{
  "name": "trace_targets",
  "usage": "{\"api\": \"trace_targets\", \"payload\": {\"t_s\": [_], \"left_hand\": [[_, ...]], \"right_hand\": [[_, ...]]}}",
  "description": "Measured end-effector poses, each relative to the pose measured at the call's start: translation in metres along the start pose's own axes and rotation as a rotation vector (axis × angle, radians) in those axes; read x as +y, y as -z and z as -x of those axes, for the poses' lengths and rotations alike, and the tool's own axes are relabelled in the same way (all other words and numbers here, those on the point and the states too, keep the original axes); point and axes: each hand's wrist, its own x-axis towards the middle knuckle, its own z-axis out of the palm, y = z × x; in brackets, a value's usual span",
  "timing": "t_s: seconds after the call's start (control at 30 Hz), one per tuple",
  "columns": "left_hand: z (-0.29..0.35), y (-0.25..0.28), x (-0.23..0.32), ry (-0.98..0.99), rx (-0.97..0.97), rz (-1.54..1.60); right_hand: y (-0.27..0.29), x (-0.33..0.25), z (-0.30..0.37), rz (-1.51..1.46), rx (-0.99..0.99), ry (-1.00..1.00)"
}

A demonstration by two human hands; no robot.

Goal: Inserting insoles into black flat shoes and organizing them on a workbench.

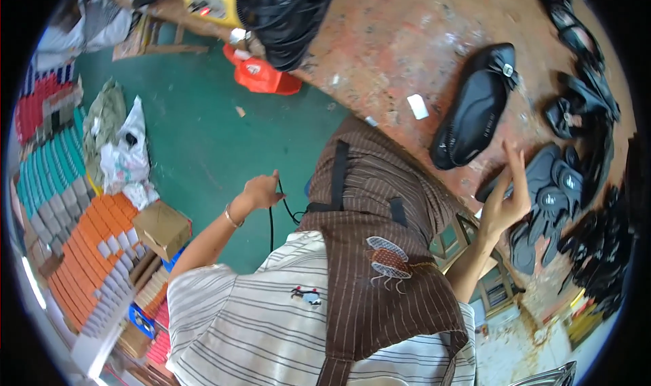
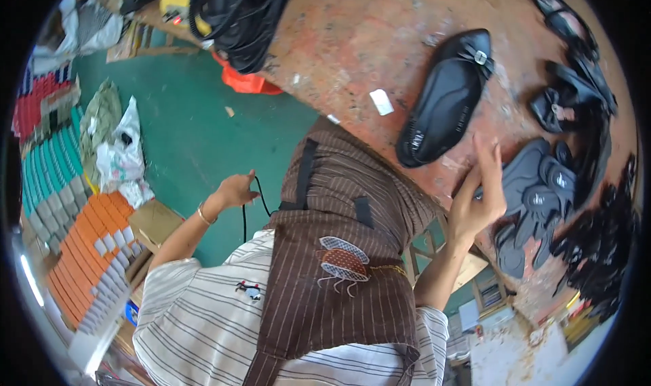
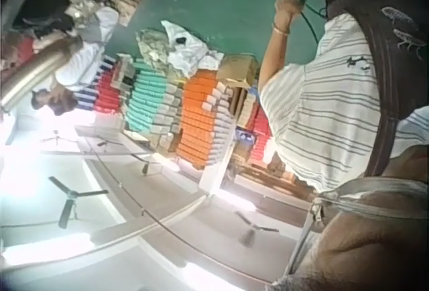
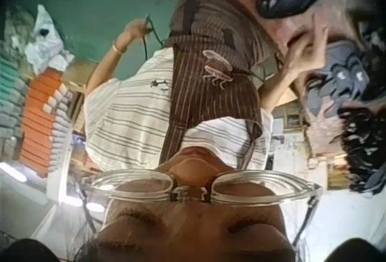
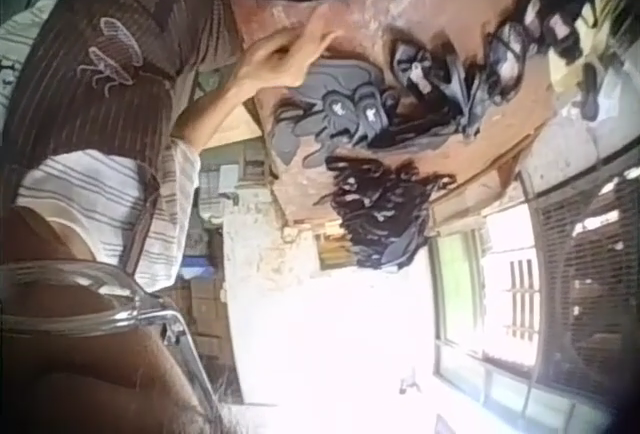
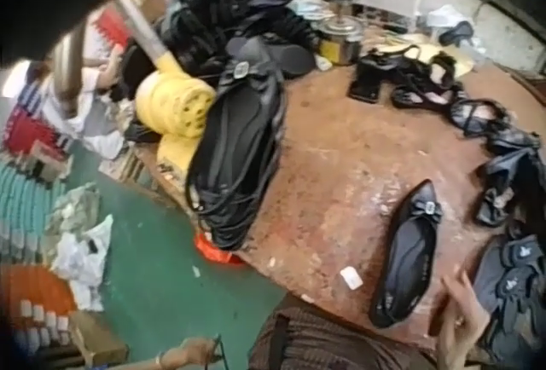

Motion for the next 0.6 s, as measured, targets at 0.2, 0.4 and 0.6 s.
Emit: {"api": "trace_targets", "payload": {"t_s": [0.2, 0.4, 0.6], "left_hand": [[0.006, 0.033, -0.003, 0.216, 0.071, -0.368], [0.035, 0.090, -0.016, -0.087, -0.157, -0.108], [0.006, 0.019, -0.033, 0.106, 0.088, 1.766]], "right_hand": [[0.042, 0.008, 0.123, 0.137, 0.365, -0.360], [0.053, 0.058, 0.267, -0.134, 0.375, -0.922], [0.042, 0.085, 0.330, -0.191, 0.196, -0.875]]}}
